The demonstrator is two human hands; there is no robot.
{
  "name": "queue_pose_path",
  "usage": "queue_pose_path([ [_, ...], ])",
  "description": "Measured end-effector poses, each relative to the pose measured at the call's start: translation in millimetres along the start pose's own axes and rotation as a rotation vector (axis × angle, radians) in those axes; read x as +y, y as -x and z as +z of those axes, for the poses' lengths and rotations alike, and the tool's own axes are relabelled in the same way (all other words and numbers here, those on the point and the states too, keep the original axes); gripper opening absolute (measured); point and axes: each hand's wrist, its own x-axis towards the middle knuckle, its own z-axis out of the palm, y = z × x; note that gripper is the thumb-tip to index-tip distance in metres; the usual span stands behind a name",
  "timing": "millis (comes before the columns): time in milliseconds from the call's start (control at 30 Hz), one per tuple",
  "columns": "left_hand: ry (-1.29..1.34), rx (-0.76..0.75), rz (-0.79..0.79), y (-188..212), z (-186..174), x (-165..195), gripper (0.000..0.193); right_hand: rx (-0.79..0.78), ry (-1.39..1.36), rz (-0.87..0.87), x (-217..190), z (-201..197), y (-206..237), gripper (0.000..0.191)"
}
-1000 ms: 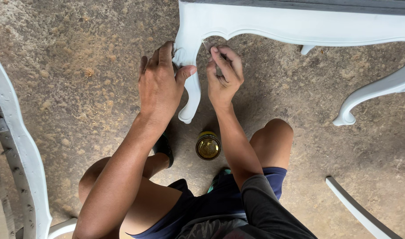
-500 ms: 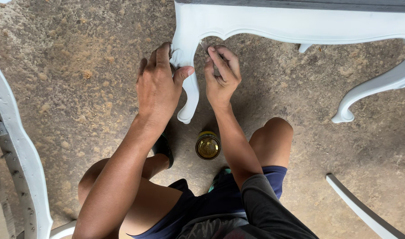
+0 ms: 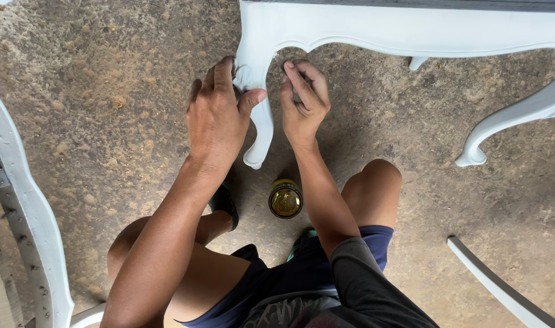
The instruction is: The person kneels on the floor and uses a metal scraper to remove old paint or residue from the legs and frame of a white wooden table. They repeatedly dip the scraper into a small yellow can of liquid to aid the process.
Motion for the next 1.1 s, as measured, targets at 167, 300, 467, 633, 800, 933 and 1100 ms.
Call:
queue_pose_path([
  [167,-0.002,0.023,0.028,1,-1,1,0.072,0.005,-0.01,0.021,-1,-1,1,0.037],
  [300,0.001,0.01,0.011,2,-1,1,0.072,-0.003,0.005,-0.012,1,0,0,0.038],
  [467,-0.026,0.024,0.026,2,-2,0,0.074,0.006,-0.016,0.017,0,-2,2,0.039],
  [633,-0.005,0.022,0.024,3,-3,1,0.07,-0.015,-0.021,-0.008,-4,-3,2,0.04],
  [800,-0.008,0.021,0.016,1,-2,1,0.07,-0.037,-0.079,0.005,-7,-6,-1,0.042],
  [933,-0.001,0.022,0.027,0,0,0,0.07,-0.052,-0.061,0.026,-10,-9,-2,0.043],
  [1100,-0.006,0.035,0.031,1,3,-2,0.071,-0.062,-0.082,0.031,-7,-10,-3,0.043],
])
